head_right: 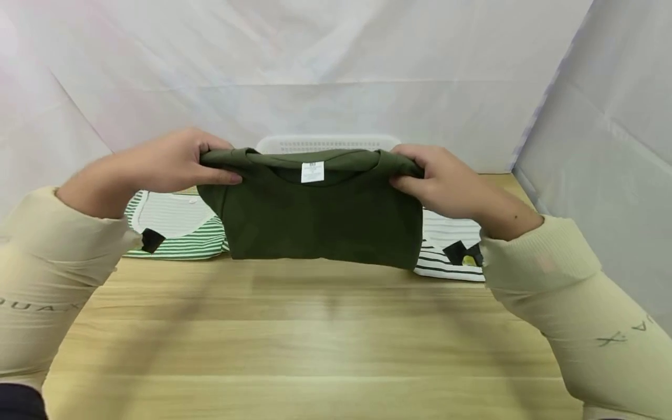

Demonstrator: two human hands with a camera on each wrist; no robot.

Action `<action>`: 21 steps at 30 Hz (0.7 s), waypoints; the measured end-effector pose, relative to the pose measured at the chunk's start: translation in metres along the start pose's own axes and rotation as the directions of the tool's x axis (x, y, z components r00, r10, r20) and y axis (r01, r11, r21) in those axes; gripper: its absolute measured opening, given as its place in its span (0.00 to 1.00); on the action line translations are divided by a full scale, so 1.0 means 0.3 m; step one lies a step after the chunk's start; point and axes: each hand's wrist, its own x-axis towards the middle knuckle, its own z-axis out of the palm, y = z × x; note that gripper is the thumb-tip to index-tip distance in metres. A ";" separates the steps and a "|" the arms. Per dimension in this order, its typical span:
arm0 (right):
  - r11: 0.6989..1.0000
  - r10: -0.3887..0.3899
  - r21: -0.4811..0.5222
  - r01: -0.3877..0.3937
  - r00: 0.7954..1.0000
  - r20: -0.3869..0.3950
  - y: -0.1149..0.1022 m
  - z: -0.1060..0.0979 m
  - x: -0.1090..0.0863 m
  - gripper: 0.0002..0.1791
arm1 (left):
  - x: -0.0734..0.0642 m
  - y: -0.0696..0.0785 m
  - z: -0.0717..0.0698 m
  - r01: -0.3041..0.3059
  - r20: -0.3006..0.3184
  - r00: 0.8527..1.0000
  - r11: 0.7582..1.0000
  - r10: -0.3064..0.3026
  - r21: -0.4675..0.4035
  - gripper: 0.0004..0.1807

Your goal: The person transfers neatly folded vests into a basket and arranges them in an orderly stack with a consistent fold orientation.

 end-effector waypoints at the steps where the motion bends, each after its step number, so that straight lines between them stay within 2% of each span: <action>1: 1.000 0.015 -0.004 -0.015 1.000 -0.010 0.000 -0.005 0.011 0.08 | 0.009 -0.001 -0.007 0.004 -0.006 1.000 1.000 -0.004 0.006 0.07; 5: 0.999 0.045 0.001 -0.045 0.998 -0.047 0.002 -0.035 0.055 0.06 | 0.051 -0.005 -0.038 0.019 -0.055 0.998 0.999 -0.017 0.040 0.08; 10: 0.994 0.104 0.026 -0.103 0.991 -0.078 0.018 -0.068 0.111 0.07 | 0.099 -0.009 -0.063 0.049 -0.113 0.993 0.998 -0.045 0.037 0.10; 17: 0.970 0.245 0.007 -0.245 0.969 -0.041 0.059 -0.052 0.169 0.10 | 0.156 -0.033 -0.060 0.111 -0.088 0.991 0.992 -0.105 0.060 0.12; 21: 0.959 0.282 -0.023 -0.282 0.959 -0.010 0.078 -0.046 0.189 0.11 | 0.198 -0.057 -0.050 0.125 -0.072 0.990 0.989 -0.120 0.077 0.12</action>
